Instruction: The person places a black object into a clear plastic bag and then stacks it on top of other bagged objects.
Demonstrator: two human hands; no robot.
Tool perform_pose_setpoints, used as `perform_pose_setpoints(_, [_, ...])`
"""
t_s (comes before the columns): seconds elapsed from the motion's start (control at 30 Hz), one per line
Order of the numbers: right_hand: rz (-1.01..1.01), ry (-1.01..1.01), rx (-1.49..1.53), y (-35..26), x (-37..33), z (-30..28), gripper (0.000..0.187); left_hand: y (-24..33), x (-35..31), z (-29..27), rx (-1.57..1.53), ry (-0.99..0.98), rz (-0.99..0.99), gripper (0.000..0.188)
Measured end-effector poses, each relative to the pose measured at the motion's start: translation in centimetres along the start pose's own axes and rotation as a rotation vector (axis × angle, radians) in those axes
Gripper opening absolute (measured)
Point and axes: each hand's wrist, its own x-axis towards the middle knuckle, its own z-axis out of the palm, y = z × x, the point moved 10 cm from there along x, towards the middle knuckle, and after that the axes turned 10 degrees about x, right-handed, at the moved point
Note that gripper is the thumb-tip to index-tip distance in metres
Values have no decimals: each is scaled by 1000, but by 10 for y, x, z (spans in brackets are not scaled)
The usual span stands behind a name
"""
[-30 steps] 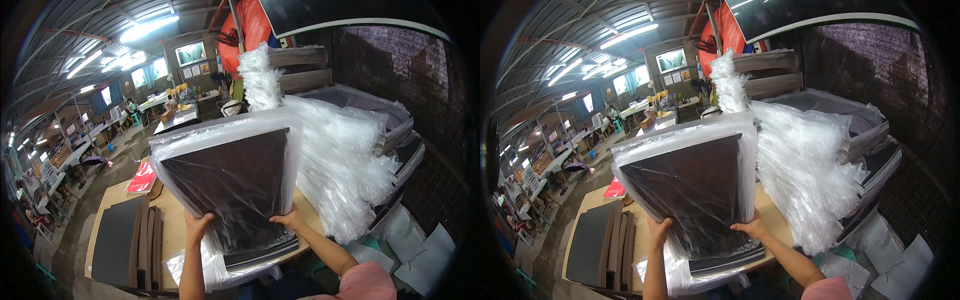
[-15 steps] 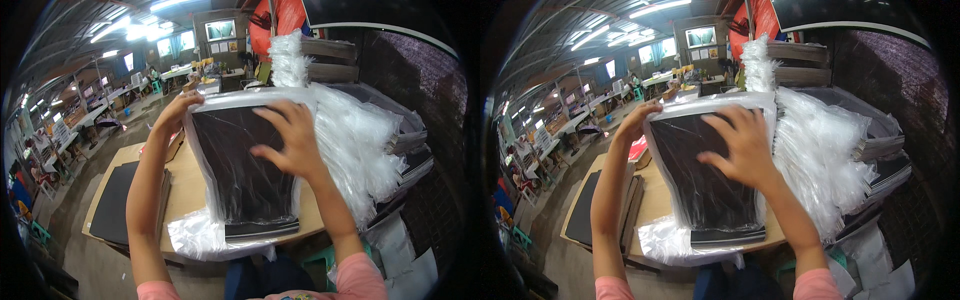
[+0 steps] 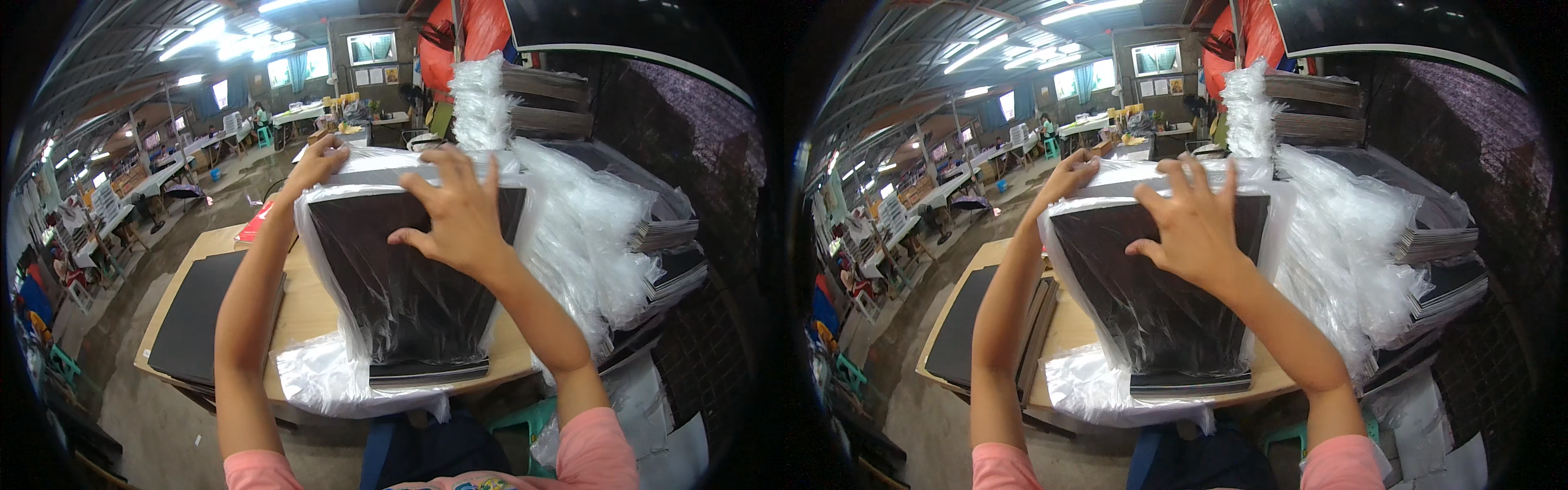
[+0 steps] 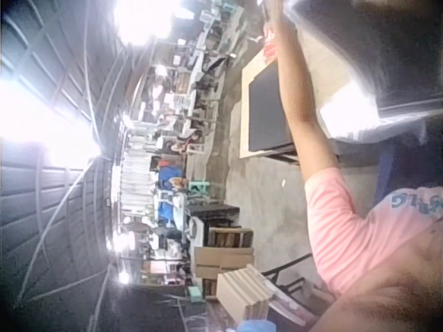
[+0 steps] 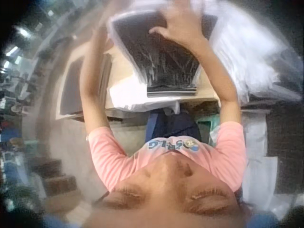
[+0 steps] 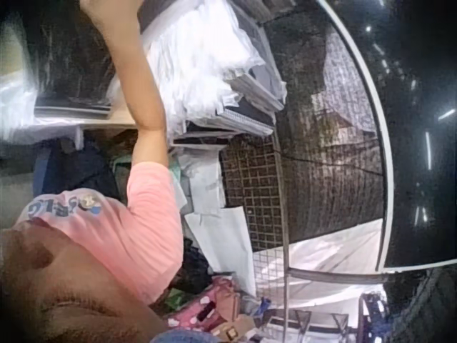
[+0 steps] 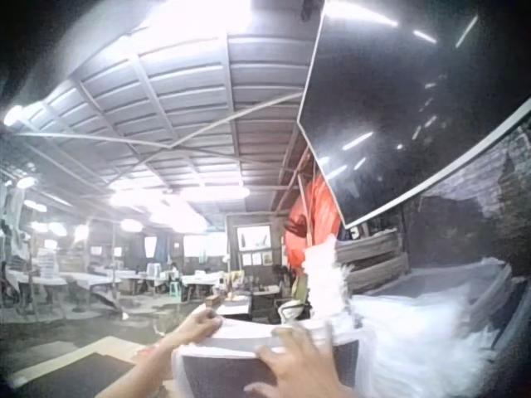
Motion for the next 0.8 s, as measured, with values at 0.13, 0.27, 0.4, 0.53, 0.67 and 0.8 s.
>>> perform_pose_setpoints(0.13, [134, 442, 29, 44, -66, -50, 80, 36, -50, -14, 114, 458, 143, 32])
perform_pose_setpoints(0.27, [303, 519, 1011, 123, -104, -27, 98, 56, -77, -17, -5, 701, 174, 25])
perform_pose_setpoints(0.4, [526, 241, 1336, 144, -133, 29, 104, 64, -90, -23, 27, 795, 215, 23])
perform_pose_setpoints(0.53, [723, 126, 1385, 143, -158, 66, 106, 65, -91, -20, -12, 820, 299, 20])
perform_pose_setpoints(0.67, [831, 30, 1486, 159, -159, 92, 106, 60, -91, -18, -81, 827, 229, 18])
perform_pose_setpoints(0.8, [757, 129, 1488, 162, -153, 92, 104, 106, -134, -28, 320, 1074, 560, 11])
